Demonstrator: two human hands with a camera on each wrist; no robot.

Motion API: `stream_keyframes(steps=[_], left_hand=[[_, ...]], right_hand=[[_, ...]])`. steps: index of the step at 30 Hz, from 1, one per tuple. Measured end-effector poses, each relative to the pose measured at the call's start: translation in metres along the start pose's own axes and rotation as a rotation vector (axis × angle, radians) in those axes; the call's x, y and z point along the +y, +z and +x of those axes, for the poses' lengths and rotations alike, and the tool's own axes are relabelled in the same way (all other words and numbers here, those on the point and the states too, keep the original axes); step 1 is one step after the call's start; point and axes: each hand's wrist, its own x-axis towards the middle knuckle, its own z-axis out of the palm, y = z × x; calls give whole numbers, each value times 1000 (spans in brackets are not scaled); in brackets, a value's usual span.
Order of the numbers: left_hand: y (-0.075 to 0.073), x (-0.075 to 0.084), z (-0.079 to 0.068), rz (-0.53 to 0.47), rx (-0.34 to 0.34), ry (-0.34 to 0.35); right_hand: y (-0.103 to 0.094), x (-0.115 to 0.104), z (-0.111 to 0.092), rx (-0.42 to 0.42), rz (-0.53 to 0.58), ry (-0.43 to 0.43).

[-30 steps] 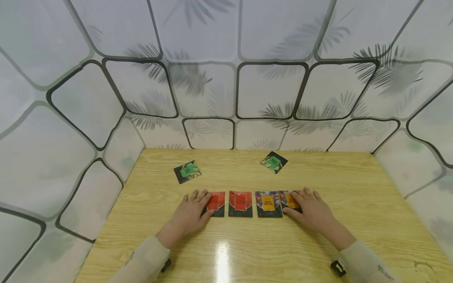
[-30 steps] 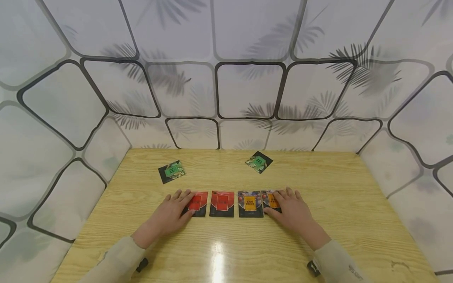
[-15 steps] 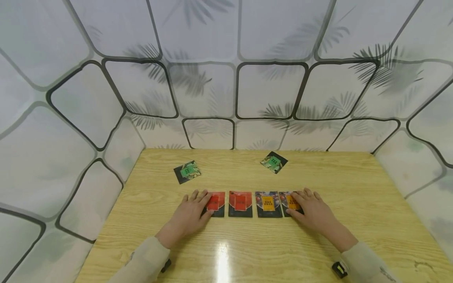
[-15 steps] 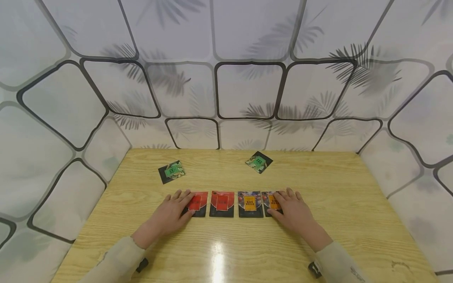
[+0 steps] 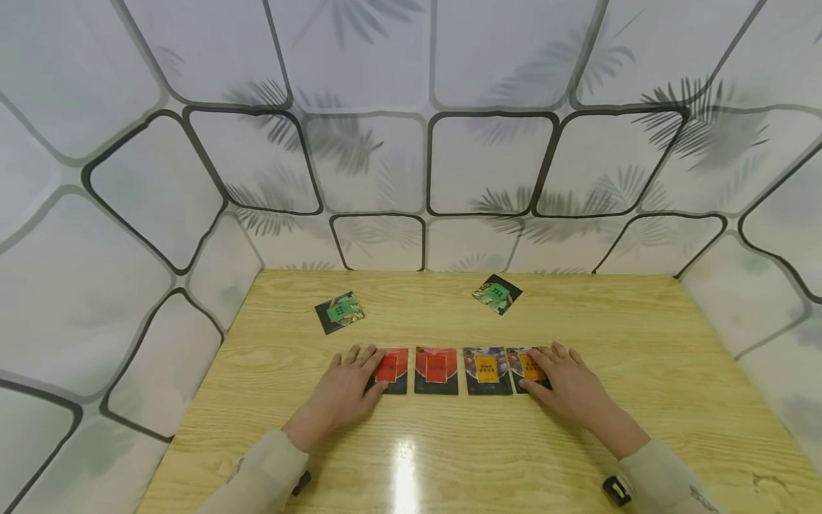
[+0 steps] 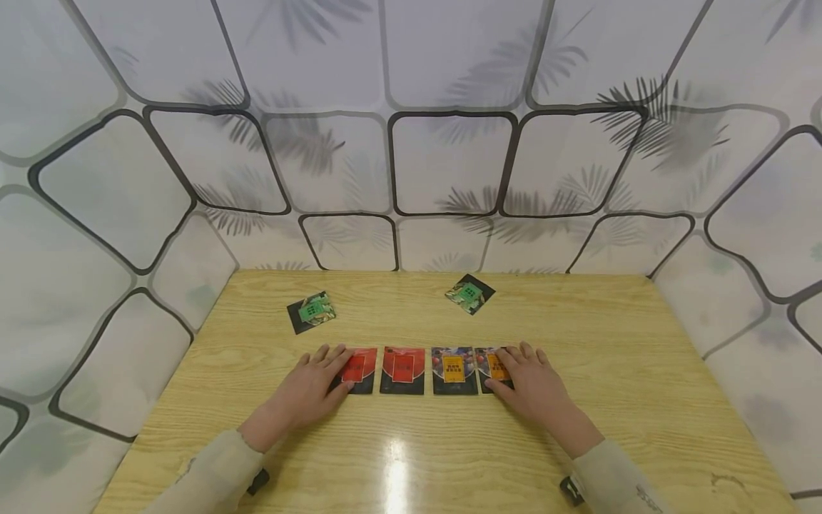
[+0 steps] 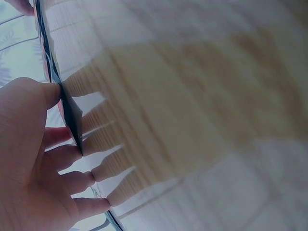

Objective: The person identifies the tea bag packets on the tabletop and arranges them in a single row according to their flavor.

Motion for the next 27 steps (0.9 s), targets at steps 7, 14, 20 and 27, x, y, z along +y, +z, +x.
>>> stream_keyframes(steps=[7, 14, 20, 27], left_hand=[[2, -1, 0, 9, 0, -2], [3, -2, 0, 15, 2, -1], [3, -2, 0, 18, 13, 6], [4, -3, 0, 3, 10, 3]], right_hand=[[1, 1, 1, 6, -12, -3], [-2, 0, 4, 38, -35, -21], [-13, 3, 17, 91, -25, -61], [-22, 10, 43, 64, 31, -72]])
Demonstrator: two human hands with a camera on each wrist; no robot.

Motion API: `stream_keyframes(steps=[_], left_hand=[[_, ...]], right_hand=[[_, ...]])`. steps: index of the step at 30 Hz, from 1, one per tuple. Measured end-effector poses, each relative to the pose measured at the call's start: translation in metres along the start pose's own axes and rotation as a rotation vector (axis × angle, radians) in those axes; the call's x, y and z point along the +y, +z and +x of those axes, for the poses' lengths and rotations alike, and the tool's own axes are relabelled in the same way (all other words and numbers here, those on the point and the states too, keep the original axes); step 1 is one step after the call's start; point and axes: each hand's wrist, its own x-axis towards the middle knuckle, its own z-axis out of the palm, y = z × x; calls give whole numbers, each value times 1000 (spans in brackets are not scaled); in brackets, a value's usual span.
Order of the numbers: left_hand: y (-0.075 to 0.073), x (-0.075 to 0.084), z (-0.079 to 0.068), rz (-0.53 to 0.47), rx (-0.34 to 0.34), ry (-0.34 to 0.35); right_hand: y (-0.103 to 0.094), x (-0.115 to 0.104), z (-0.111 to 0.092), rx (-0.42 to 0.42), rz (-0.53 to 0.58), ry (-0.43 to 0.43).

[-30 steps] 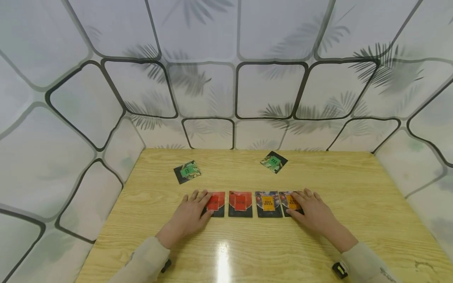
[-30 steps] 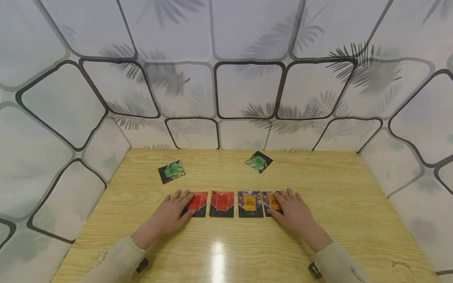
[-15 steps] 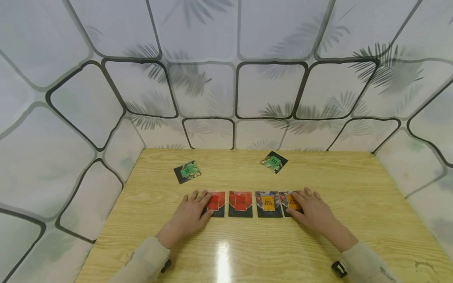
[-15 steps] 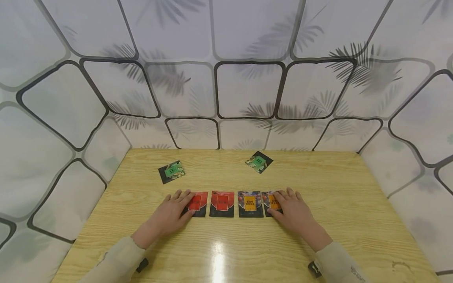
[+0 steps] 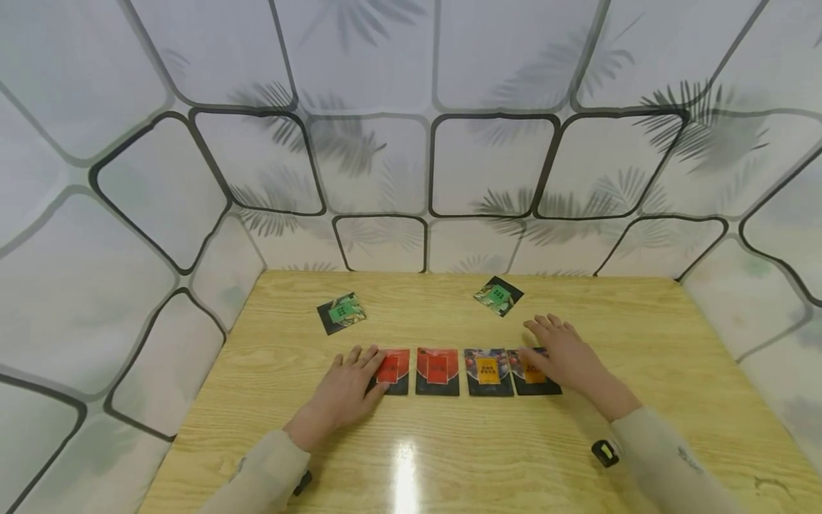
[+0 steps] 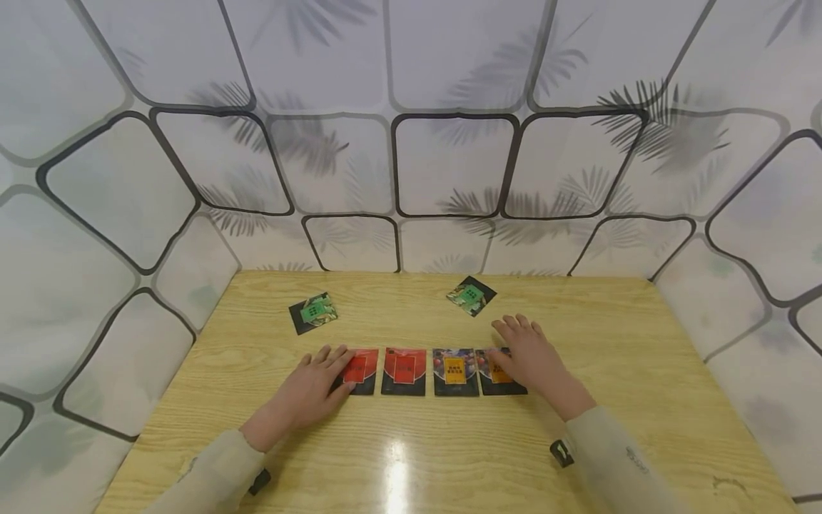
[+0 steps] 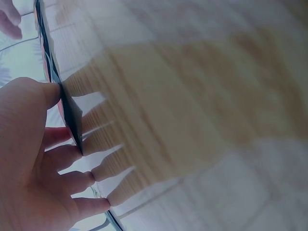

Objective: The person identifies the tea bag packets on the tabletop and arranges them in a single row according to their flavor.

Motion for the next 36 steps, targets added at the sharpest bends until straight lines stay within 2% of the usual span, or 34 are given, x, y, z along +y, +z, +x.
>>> stream_keyframes(steps=[12, 18, 29, 36], left_hand=[[1, 0, 1, 1, -8, -2], [-2, 1, 1, -8, -11, -7], [-3, 2, 1, -12, -13, -18], [-2, 1, 1, -16, -15, -23]], right_hand=[[1, 13, 48, 2, 68, -18], [6, 20, 68, -47, 75, 17], [13, 27, 90, -104, 69, 59], [14, 30, 103, -135, 58, 32]])
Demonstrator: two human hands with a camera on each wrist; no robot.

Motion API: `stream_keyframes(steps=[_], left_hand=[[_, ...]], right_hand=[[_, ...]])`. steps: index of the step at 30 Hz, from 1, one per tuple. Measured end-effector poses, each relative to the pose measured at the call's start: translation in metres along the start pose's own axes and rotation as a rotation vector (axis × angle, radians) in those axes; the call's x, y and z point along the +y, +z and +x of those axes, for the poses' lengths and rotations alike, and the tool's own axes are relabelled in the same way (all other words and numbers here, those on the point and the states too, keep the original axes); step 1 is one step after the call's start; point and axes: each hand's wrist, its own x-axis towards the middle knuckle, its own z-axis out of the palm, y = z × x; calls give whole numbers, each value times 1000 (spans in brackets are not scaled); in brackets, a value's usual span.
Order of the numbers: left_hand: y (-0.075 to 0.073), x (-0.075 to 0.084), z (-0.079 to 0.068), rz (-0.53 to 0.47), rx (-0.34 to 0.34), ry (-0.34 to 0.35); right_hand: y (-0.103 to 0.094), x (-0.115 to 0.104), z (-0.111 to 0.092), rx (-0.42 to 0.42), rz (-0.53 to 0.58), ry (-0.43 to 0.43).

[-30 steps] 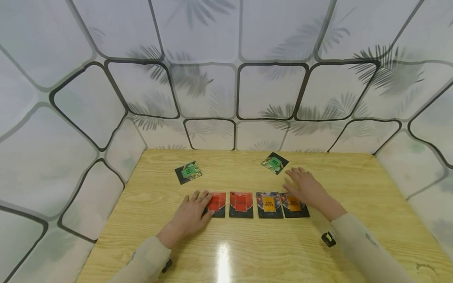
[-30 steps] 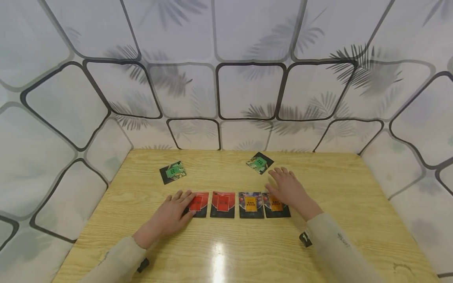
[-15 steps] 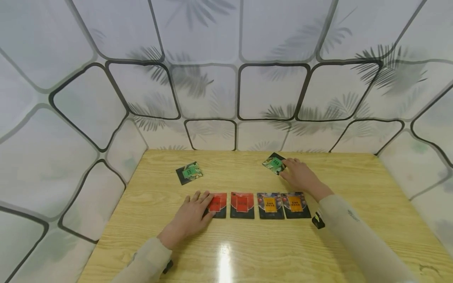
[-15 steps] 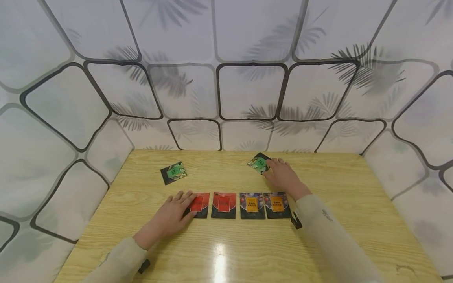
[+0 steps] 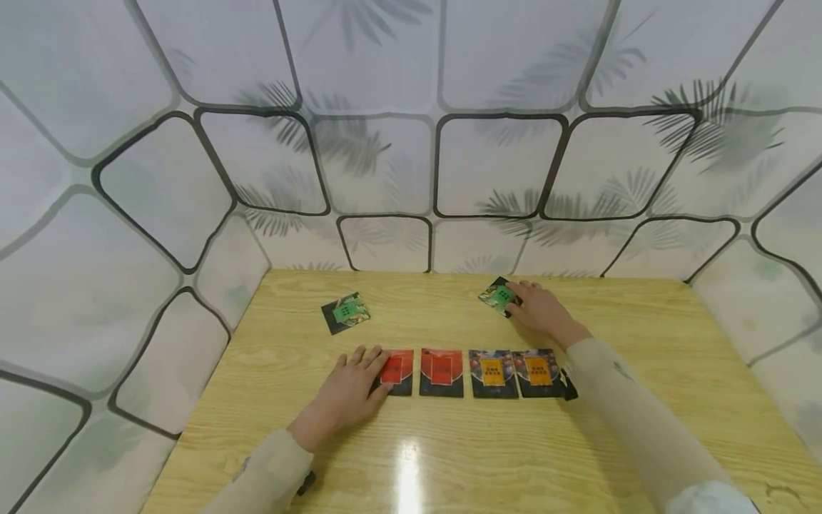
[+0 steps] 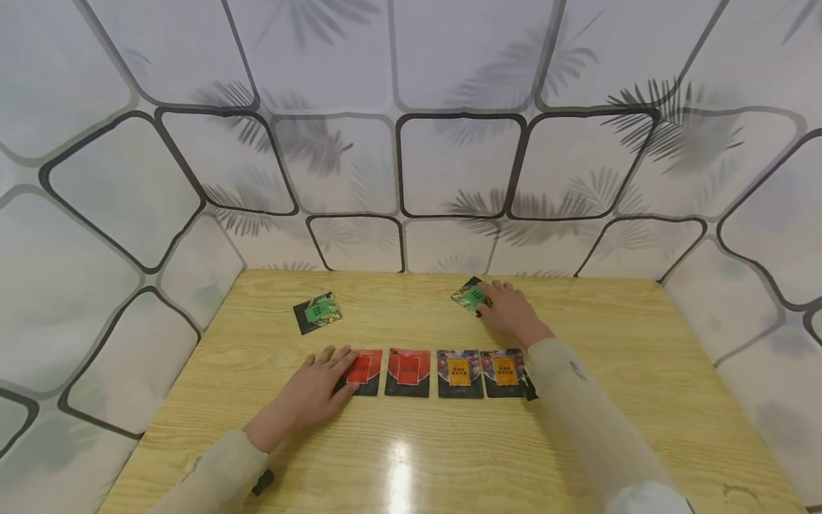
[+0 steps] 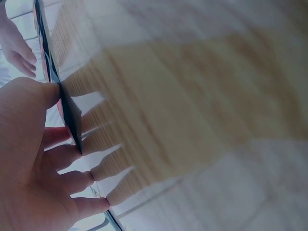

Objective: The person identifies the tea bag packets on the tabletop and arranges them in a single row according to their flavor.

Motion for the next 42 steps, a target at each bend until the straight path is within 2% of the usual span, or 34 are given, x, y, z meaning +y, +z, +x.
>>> stream_keyframes(steps=[7, 14, 27, 39, 42], left_hand=[[-3, 1, 0, -8, -8, 6], [-4, 0, -1, -2, -12, 5], [-3, 0, 0, 2, 2, 11], [-4, 1, -1, 13, 5, 14], [-3, 1, -2, 18, 3, 15]], right_hand=[[1, -3, 11, -3, -86, -50], [1, -7, 15, -37, -112, -35], [3, 0, 5, -26, -5, 49], [2, 7, -11, -8, -138, 116], [-1, 7, -13, 15, -148, 108]])
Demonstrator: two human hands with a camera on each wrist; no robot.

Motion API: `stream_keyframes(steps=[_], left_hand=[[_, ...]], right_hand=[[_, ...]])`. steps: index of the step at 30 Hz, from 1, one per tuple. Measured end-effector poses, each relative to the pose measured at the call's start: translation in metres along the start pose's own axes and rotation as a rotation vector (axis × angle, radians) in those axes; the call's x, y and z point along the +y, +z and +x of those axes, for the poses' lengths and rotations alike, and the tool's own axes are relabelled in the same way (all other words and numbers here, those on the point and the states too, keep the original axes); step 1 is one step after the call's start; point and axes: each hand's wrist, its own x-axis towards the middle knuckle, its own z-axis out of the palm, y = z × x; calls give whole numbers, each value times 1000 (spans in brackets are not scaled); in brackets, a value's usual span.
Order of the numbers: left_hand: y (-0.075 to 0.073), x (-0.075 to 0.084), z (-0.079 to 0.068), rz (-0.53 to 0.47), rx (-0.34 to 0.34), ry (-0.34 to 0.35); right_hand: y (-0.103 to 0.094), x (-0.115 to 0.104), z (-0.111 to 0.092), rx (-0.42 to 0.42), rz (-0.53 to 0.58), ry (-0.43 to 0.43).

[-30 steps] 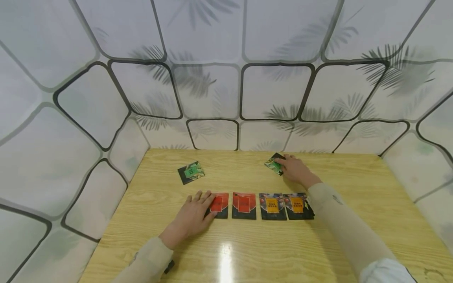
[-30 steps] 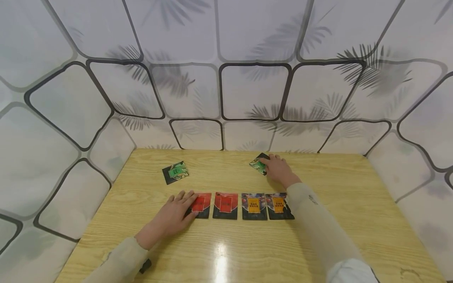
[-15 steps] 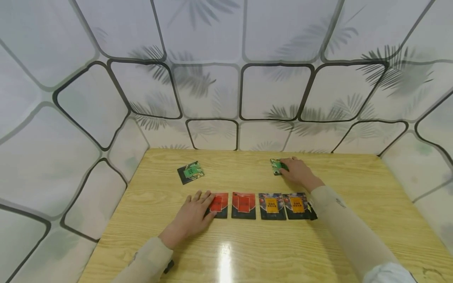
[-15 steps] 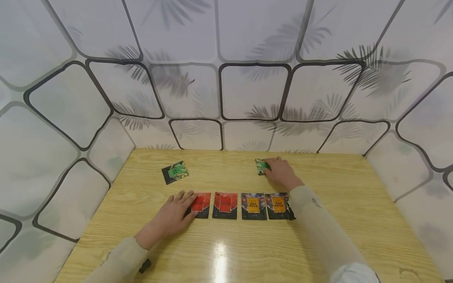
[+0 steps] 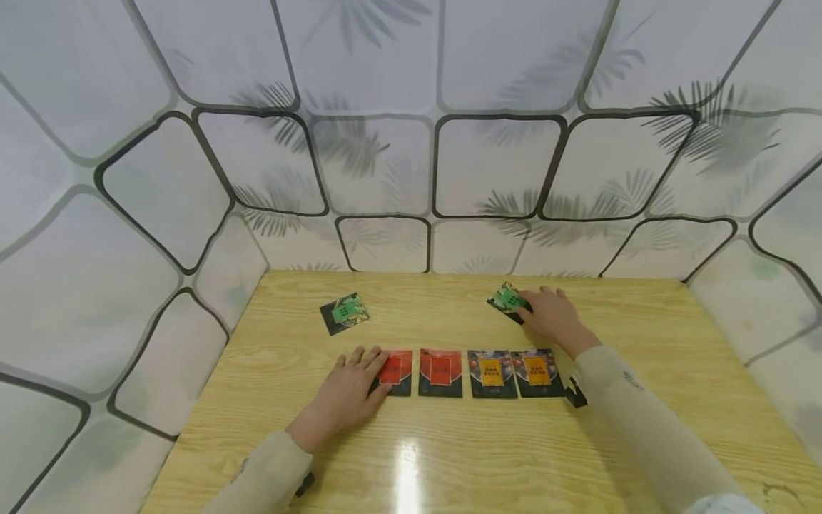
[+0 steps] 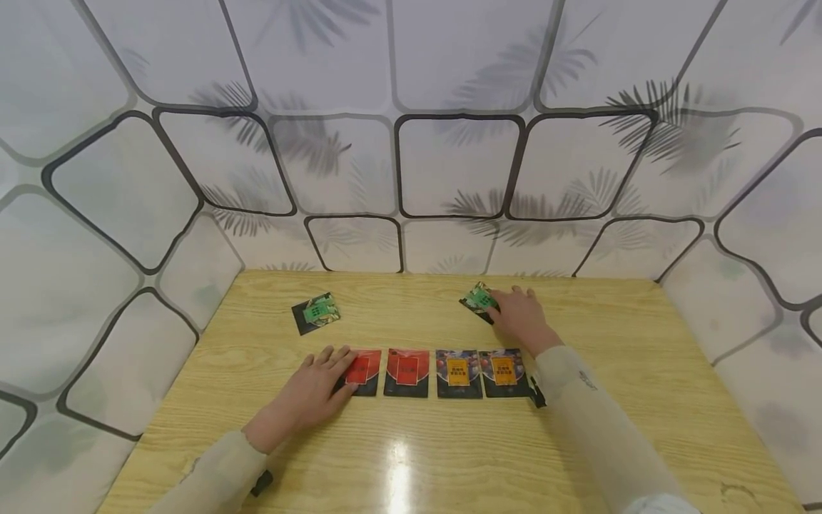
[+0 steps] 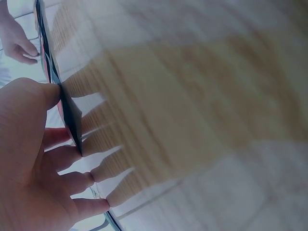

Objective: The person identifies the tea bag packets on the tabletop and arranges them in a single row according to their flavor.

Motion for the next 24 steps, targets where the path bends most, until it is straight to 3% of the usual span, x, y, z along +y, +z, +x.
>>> stream_keyframes(steps=[4, 9, 16, 24], left_hand=[[1, -1, 0, -8, -1, 0], [1, 0, 0, -13, -5, -2], [2, 1, 1, -12, -4, -5], [3, 0, 1, -5, -4, -9]], right_hand=[[-2, -1, 3, 16, 30, -48], [0, -1, 9, -22, 32, -110], [-3, 1, 6, -118, 100, -68], [3, 10, 0, -58, 124, -49]])
